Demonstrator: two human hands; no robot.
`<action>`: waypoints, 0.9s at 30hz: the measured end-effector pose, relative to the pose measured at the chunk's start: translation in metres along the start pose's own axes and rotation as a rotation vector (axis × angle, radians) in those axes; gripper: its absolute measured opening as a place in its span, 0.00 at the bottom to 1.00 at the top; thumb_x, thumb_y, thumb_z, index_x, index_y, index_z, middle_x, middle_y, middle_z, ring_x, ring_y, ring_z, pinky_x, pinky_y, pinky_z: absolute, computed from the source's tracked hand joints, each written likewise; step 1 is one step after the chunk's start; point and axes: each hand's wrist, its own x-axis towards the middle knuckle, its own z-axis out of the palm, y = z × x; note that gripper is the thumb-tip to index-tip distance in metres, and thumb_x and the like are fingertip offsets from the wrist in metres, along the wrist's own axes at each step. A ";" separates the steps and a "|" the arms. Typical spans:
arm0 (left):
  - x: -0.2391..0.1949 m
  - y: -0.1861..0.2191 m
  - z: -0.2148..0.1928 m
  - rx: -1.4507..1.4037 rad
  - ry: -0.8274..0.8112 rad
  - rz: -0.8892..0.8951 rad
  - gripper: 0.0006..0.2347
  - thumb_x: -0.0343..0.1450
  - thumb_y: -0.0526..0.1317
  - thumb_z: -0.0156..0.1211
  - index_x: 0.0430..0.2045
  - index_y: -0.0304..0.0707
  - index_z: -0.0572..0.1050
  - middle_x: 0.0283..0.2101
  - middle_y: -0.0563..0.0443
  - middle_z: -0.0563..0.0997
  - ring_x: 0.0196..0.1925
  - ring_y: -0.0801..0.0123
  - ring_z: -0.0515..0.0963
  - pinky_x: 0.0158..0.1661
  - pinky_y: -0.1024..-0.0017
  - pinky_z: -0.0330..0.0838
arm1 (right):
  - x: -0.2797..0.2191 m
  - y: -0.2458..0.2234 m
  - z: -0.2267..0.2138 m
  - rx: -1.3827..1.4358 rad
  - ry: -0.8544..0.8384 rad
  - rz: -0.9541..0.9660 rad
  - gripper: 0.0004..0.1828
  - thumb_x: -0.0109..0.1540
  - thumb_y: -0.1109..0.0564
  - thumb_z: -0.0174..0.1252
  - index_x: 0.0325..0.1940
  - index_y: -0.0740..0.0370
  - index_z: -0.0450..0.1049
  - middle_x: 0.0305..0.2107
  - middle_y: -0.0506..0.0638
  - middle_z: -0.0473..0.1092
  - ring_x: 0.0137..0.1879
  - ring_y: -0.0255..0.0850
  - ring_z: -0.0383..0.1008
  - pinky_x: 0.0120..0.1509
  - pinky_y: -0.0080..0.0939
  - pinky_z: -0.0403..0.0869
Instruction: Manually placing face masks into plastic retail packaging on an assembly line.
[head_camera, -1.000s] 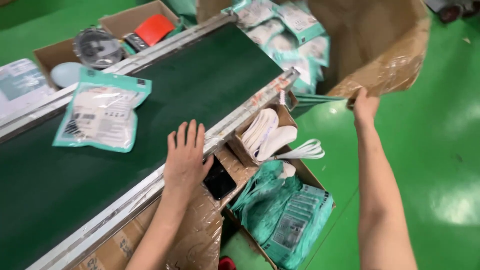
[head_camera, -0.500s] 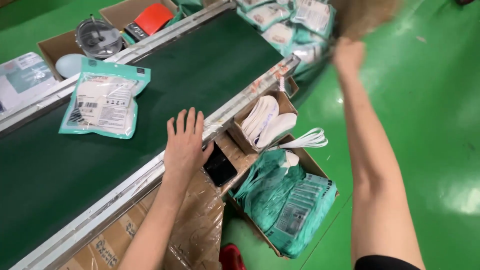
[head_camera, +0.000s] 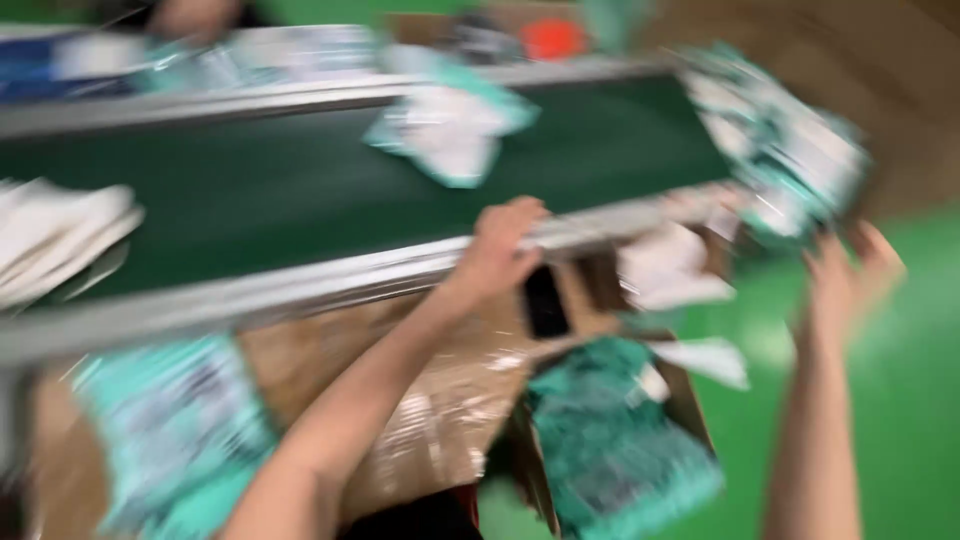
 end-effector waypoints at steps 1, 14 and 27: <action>-0.007 0.010 -0.034 0.030 -0.012 -0.003 0.23 0.66 0.35 0.65 0.56 0.31 0.71 0.62 0.34 0.72 0.64 0.43 0.70 0.64 0.52 0.61 | -0.037 -0.025 0.011 -0.179 -0.037 -0.066 0.25 0.75 0.58 0.63 0.71 0.63 0.59 0.64 0.55 0.63 0.58 0.41 0.74 0.60 0.41 0.78; -0.130 -0.071 -0.407 1.209 -0.067 -0.602 0.42 0.48 0.45 0.75 0.59 0.37 0.64 0.61 0.32 0.69 0.64 0.35 0.67 0.55 0.37 0.62 | -0.304 -0.112 0.205 -0.571 -0.470 -0.683 0.26 0.56 0.69 0.59 0.60 0.67 0.67 0.57 0.56 0.66 0.65 0.57 0.68 0.67 0.57 0.68; -0.132 0.083 -0.263 0.187 -0.223 -0.112 0.17 0.73 0.38 0.56 0.57 0.35 0.73 0.56 0.39 0.79 0.59 0.48 0.78 0.60 0.56 0.70 | -0.351 -0.204 0.349 -0.103 -0.833 -0.455 0.42 0.57 0.65 0.63 0.73 0.70 0.55 0.66 0.64 0.60 0.70 0.54 0.64 0.71 0.52 0.64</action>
